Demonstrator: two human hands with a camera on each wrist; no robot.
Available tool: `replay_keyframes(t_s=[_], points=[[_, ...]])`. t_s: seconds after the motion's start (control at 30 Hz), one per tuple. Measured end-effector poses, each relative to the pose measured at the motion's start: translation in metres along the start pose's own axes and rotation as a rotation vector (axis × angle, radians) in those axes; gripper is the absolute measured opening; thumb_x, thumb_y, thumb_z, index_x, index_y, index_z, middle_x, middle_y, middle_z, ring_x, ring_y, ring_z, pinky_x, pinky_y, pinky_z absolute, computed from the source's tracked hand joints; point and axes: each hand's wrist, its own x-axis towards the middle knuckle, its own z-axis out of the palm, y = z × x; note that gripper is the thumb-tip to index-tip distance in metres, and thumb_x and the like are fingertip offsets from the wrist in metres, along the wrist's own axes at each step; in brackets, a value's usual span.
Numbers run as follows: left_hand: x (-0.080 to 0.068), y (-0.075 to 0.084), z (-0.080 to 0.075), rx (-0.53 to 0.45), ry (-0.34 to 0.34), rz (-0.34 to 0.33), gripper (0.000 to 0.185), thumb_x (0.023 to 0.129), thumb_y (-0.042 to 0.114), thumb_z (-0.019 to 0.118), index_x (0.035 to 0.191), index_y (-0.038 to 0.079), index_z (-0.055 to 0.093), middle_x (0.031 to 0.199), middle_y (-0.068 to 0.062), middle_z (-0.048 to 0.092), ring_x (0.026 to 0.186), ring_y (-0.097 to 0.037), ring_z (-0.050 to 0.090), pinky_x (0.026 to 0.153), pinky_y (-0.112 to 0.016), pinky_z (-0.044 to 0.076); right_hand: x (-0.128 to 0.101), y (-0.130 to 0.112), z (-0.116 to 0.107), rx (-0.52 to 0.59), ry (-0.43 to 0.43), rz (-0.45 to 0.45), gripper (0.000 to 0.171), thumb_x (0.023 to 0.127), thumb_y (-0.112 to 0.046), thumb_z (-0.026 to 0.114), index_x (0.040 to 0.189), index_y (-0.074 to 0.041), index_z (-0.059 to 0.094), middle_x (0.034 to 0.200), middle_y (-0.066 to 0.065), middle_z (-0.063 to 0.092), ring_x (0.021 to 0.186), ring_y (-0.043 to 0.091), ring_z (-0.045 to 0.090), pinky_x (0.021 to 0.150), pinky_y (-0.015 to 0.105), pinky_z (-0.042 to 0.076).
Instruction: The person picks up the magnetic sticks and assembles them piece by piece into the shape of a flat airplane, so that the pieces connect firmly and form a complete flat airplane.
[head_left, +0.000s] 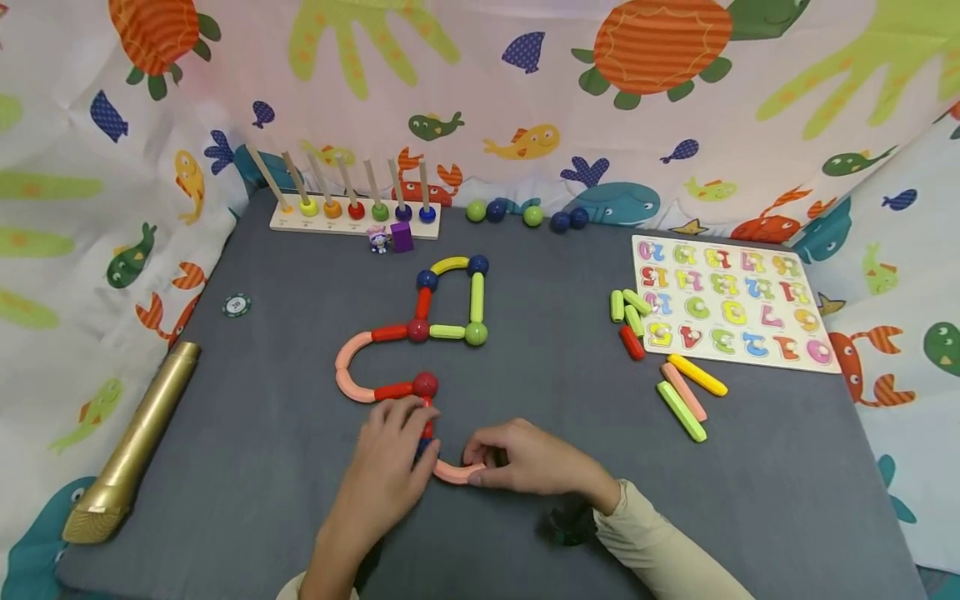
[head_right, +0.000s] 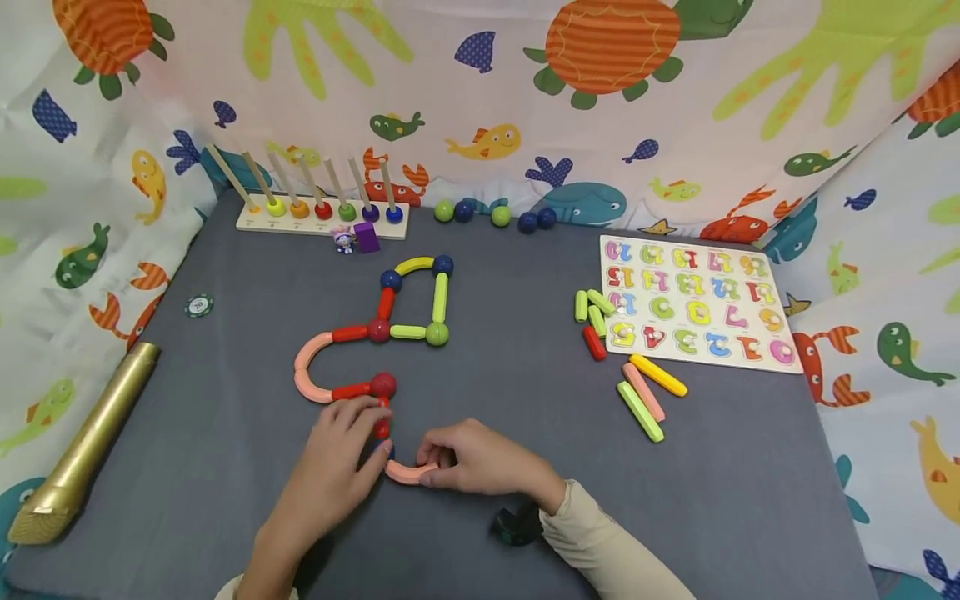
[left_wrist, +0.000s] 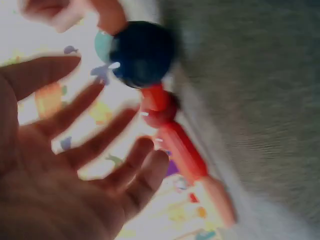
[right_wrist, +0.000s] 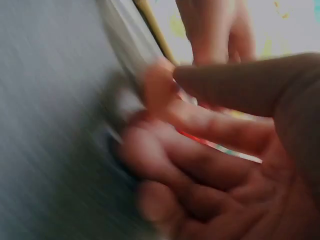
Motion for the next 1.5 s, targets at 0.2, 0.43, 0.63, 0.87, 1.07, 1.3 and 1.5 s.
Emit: replay_keyframes(t_s=[0.2,0.43,0.63,0.87,1.07,1.3,1.5], points=[[-0.007,0.013,0.009,0.117,-0.196,0.150,0.027,0.089,0.022,0.090,0.110,0.012,0.077,0.117,-0.006,0.065,0.137,-0.043,0.047,0.103,-0.063,0.043,0.025,0.013,-0.068,-0.084,0.110,0.032,0.018,0.109,-0.021,0.065,0.100,-0.009,0.076,0.082,-0.007,0.065,0.071,0.010,0.058,0.066,0.030,0.048],[-0.008,0.021,0.023,0.144,-0.295,0.187,0.020,0.092,0.028,0.089,0.105,0.019,0.077,0.123,-0.004,0.063,0.133,-0.035,0.051,0.101,-0.065,0.045,0.087,0.036,-0.162,-0.350,0.496,0.163,0.024,0.109,-0.015,0.060,0.118,0.003,0.073,0.106,0.014,0.069,0.088,0.028,0.061,0.080,0.045,0.051],[-0.008,0.026,0.028,0.189,-0.326,0.215,0.021,0.094,0.032,0.086,0.107,0.020,0.075,0.129,-0.004,0.062,0.127,-0.028,0.053,0.098,-0.057,0.048,0.131,0.051,-0.212,-0.520,0.454,0.253,0.046,0.111,-0.015,0.055,0.154,0.002,0.052,0.160,0.024,0.041,0.139,0.039,0.051,0.116,0.052,0.039],[-0.007,0.029,0.034,0.238,-0.290,0.244,0.025,0.092,0.034,0.088,0.104,0.019,0.072,0.124,-0.005,0.061,0.121,-0.027,0.054,0.096,-0.055,0.049,0.156,0.060,-0.227,-0.630,0.322,0.359,0.043,0.110,-0.013,0.053,0.151,0.001,0.056,0.159,0.023,0.043,0.139,0.038,0.048,0.117,0.051,0.039],[-0.006,0.024,0.029,0.148,-0.309,0.209,0.022,0.095,0.030,0.085,0.107,0.018,0.071,0.124,-0.004,0.060,0.122,-0.027,0.053,0.099,-0.056,0.047,0.134,0.063,-0.217,-0.568,0.408,0.297,0.034,0.102,-0.004,0.057,0.133,0.006,0.069,0.129,0.024,0.067,0.118,0.038,0.056,0.105,0.051,0.045],[-0.008,0.016,0.021,0.053,-0.296,0.186,0.022,0.095,0.027,0.086,0.106,0.018,0.069,0.118,-0.001,0.063,0.117,-0.023,0.055,0.102,-0.057,0.045,0.054,0.042,-0.152,-0.215,0.463,0.262,0.031,0.107,-0.020,0.068,0.132,-0.001,0.069,0.104,0.012,0.072,0.084,0.027,0.069,0.073,0.042,0.054],[-0.006,0.011,0.016,0.008,-0.297,0.140,0.019,0.096,0.025,0.084,0.107,0.015,0.071,0.105,0.002,0.069,0.105,-0.022,0.056,0.105,-0.059,0.042,0.011,0.029,-0.075,0.108,0.165,0.183,0.023,0.103,-0.016,0.076,0.121,-0.004,0.070,0.087,0.004,0.068,0.074,0.020,0.065,0.068,0.032,0.055]])
